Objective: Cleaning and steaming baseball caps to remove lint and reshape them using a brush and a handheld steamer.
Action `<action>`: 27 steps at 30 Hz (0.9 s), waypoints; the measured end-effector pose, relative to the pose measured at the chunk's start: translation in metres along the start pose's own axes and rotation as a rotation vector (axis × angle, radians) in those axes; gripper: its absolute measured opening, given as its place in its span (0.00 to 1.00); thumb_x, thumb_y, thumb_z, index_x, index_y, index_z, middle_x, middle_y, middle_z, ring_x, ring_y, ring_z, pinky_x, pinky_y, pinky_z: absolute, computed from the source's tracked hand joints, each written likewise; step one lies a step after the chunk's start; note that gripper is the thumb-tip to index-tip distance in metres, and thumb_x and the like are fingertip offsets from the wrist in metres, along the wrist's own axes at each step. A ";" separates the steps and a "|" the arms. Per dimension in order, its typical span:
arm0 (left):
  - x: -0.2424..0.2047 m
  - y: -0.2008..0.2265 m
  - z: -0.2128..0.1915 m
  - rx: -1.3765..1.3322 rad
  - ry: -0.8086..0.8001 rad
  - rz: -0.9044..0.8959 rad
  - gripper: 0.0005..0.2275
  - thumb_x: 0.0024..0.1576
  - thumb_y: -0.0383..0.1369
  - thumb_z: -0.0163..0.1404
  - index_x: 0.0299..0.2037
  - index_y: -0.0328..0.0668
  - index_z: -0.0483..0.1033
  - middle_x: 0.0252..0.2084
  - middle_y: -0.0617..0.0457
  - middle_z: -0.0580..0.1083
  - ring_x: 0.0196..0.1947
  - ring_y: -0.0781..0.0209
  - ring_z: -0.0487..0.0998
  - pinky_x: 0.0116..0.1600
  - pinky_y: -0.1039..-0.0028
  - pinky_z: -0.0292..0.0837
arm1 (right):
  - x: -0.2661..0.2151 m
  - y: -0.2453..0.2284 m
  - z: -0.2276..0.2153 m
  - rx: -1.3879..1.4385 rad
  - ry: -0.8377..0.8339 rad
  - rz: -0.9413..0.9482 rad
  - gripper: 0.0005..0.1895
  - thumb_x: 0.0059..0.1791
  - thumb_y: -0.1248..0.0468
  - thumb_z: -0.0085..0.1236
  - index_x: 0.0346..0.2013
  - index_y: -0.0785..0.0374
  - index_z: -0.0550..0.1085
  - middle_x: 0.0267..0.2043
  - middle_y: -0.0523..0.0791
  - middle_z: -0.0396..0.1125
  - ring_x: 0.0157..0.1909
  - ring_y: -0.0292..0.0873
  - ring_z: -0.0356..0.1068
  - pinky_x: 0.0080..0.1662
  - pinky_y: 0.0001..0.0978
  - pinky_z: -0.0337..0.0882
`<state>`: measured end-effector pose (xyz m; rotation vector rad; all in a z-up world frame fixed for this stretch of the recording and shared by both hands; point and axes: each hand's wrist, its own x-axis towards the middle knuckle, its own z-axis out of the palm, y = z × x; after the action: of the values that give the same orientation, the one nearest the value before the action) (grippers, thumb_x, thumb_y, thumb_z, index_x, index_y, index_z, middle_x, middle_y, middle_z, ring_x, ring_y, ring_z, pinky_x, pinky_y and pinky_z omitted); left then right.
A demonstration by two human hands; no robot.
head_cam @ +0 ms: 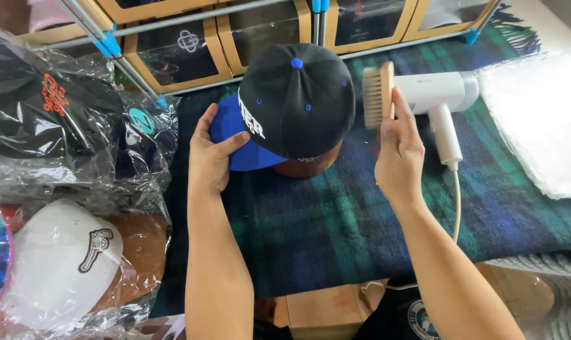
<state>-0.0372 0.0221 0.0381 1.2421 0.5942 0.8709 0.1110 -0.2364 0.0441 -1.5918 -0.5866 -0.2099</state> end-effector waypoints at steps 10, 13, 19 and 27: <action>0.007 -0.008 -0.004 0.035 -0.030 -0.057 0.43 0.40 0.19 0.71 0.69 0.45 0.65 0.59 0.38 0.70 0.57 0.42 0.75 0.55 0.60 0.79 | -0.022 0.008 -0.007 -0.617 -0.401 -1.048 0.10 0.55 0.50 0.52 0.37 0.47 0.77 0.30 0.34 0.66 0.25 0.40 0.67 0.28 0.31 0.70; 0.005 -0.009 0.000 0.003 0.030 0.032 0.43 0.37 0.18 0.73 0.68 0.43 0.67 0.57 0.37 0.70 0.55 0.39 0.76 0.53 0.59 0.80 | 0.002 0.027 -0.006 -0.121 -0.308 -0.760 0.15 0.52 0.61 0.61 0.42 0.73 0.72 0.53 0.59 0.72 0.59 0.69 0.71 0.54 0.54 0.74; 0.009 -0.001 0.012 -0.043 0.248 -0.096 0.33 0.42 0.26 0.66 0.61 0.43 0.68 0.53 0.44 0.77 0.51 0.54 0.81 0.54 0.65 0.83 | 0.061 0.024 0.011 0.489 -0.035 0.339 0.30 0.57 0.65 0.49 0.74 0.56 0.54 0.37 0.46 0.64 0.23 0.33 0.62 0.26 0.24 0.69; -0.059 0.041 0.046 0.668 0.289 1.175 0.07 0.63 0.31 0.50 0.36 0.35 0.73 0.32 0.48 0.71 0.31 0.53 0.69 0.39 0.66 0.67 | 0.068 0.053 0.040 0.495 -0.250 0.083 0.17 0.57 0.57 0.50 0.56 0.62 0.75 0.53 0.43 0.73 0.55 0.33 0.70 0.58 0.20 0.68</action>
<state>-0.0433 -0.0494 0.0846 2.1447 0.3381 1.9484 0.1859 -0.1814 0.0253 -1.1621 -0.7007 0.1900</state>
